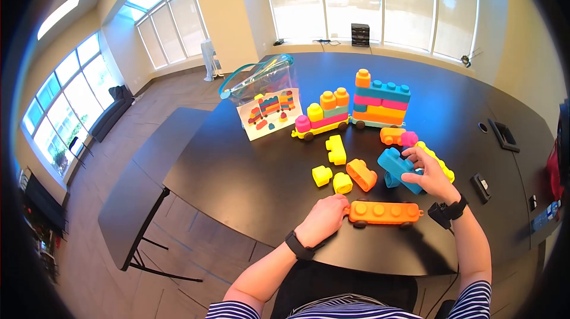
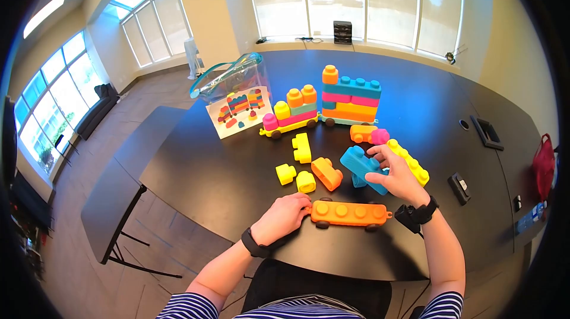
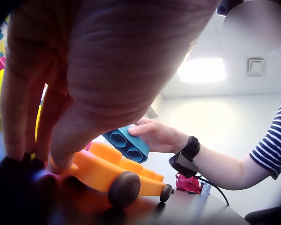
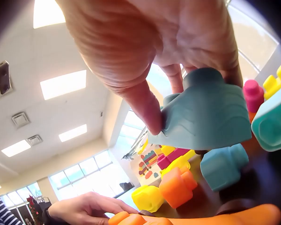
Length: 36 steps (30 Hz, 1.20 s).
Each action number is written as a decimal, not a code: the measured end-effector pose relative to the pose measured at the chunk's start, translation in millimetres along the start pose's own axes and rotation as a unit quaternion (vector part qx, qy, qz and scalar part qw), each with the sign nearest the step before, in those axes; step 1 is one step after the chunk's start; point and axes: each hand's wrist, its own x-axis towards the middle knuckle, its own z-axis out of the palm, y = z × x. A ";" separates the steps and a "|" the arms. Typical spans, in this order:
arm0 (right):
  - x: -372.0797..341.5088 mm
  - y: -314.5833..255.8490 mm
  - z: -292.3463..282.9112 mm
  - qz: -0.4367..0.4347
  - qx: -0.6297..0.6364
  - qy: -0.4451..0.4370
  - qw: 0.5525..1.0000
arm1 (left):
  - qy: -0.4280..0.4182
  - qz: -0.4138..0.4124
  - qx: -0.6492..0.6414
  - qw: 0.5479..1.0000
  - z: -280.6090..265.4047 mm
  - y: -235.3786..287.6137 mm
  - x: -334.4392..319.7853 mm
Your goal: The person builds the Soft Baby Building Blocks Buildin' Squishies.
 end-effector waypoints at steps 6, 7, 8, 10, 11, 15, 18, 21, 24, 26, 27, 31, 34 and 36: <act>-11.5 -24.9 6.1 -0.095 -0.072 -0.023 0.993 | 0.014 0.003 -0.002 1.000 0.4 -1.2 -0.3; -15.9 -34.3 9.7 -0.126 -0.083 -0.042 0.988 | 0.015 -0.004 -0.001 1.000 -2.0 2.5 -0.1; -20.5 -41.8 12.7 -0.156 -0.093 -0.061 0.981 | 0.015 -0.006 -0.004 1.000 -3.3 3.8 0.1; -29.3 -42.9 27.3 -0.192 -0.121 -0.080 0.971 | 0.012 -0.009 -0.017 1.000 -7.0 6.7 0.8; -34.0 -41.3 35.2 -0.189 -0.129 -0.085 0.970 | 0.011 -0.009 -0.019 1.000 -8.1 7.6 1.0; -43.9 -33.3 50.5 -0.188 -0.142 -0.099 0.967 | 0.009 -0.008 -0.017 1.000 -11.5 11.7 0.7; -47.2 -31.2 55.3 -0.182 -0.139 -0.102 0.968 | 0.008 -0.016 -0.018 1.000 -11.9 11.5 1.5; -50.4 -21.6 57.5 -0.190 -0.159 -0.111 0.962 | 0.005 -0.021 -0.021 1.000 -12.9 12.8 1.1; -55.1 -22.5 58.1 -0.189 -0.164 -0.117 0.961 | 0.001 -0.022 -0.019 1.000 -13.2 13.3 1.2; -55.2 -18.4 60.2 -0.187 -0.157 -0.116 0.963 | 0.001 -0.024 -0.016 1.000 -13.3 13.4 1.3; -53.3 -9.1 64.0 -0.186 -0.151 -0.114 0.964 | 0.002 -0.024 -0.019 1.000 -12.9 12.8 1.3; -58.4 -10.0 69.8 -0.189 -0.183 -0.094 0.960 | 0.009 -0.018 -0.020 1.000 -12.1 11.9 2.4; -58.2 -2.6 75.2 -0.226 -0.195 -0.061 0.952 | 0.017 -0.024 -0.011 1.000 -18.8 6.9 0.9; -58.6 -0.7 76.3 -0.229 -0.194 -0.055 0.952 | 0.057 -0.045 -0.019 0.997 -25.1 5.4 2.5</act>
